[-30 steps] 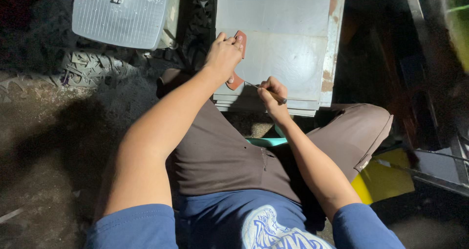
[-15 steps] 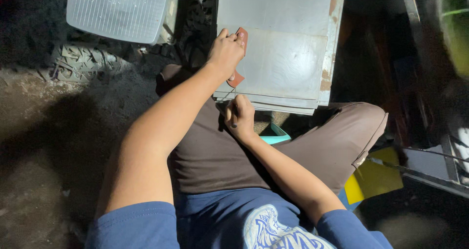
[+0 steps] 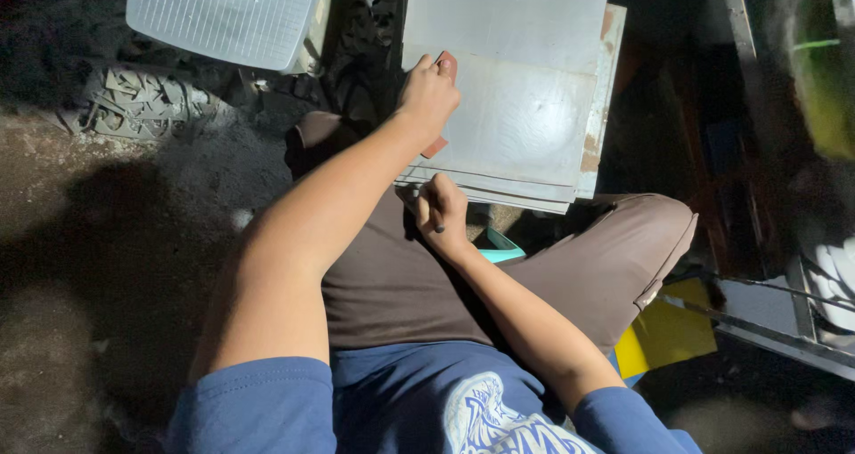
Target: The person scrapes a reddish-brown material from a flat gray surface using a small metal tool. They repeatedly lift the material, scrape again, and reposition the material while seated at a low work surface.
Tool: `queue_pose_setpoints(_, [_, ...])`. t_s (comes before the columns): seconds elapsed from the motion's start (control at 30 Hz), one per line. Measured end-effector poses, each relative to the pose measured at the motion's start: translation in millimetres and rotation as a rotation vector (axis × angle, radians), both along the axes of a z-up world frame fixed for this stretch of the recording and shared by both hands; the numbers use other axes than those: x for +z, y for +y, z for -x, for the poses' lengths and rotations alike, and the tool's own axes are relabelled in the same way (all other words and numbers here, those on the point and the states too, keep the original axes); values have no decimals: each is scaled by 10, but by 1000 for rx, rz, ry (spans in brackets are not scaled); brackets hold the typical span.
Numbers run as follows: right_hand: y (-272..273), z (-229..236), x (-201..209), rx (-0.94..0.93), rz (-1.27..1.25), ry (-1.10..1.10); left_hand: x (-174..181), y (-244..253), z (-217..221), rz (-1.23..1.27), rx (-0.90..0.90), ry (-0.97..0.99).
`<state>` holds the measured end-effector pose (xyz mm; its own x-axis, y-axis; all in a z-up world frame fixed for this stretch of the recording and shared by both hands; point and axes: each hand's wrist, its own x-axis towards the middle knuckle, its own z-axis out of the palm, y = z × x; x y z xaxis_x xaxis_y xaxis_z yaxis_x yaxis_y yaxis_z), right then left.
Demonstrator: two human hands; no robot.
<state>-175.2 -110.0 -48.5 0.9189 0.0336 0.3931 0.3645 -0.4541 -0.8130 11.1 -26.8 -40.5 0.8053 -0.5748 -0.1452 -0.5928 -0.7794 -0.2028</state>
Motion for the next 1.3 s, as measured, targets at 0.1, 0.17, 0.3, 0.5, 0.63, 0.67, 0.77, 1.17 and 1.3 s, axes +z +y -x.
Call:
queue_pose_setpoints(0.1, [-29,49,131,43,-64,-26,-51,-44,-18,-33,28,1])
queue_pose_setpoints(0.17, [-199,40,258,-10,-104,-54,-30,-98,8,-14,60,-24])
queue_pose_setpoints(0.3, [-699,-192,481,-152,-204,204,20,-178,61,-100,65,137])
queue_pose_setpoints(0.5, [-1069,-453,631,-60,-593,339,-15,-228,32,-59,143,67])
queue_pose_setpoints(0.63, [-1192,-554,655,-28,-702,315,-18,-306,100,-177,111,115])
queue_pose_setpoints(0.67, [-1213,-591,678,-14,-695,305,7,-321,104,-182,107,154])
queue_pose_setpoints(0.77, [-1232,-827,801,71,-667,246,100,-355,141,-172,127,191])
queue_pose_setpoints(1.17, [181,-2395,1200,933,447,86,140,-824,285,-447,183,168])
queue_pose_setpoints(1.3, [642,-2227,727,995,736,24,-262,-958,274,-418,172,31])
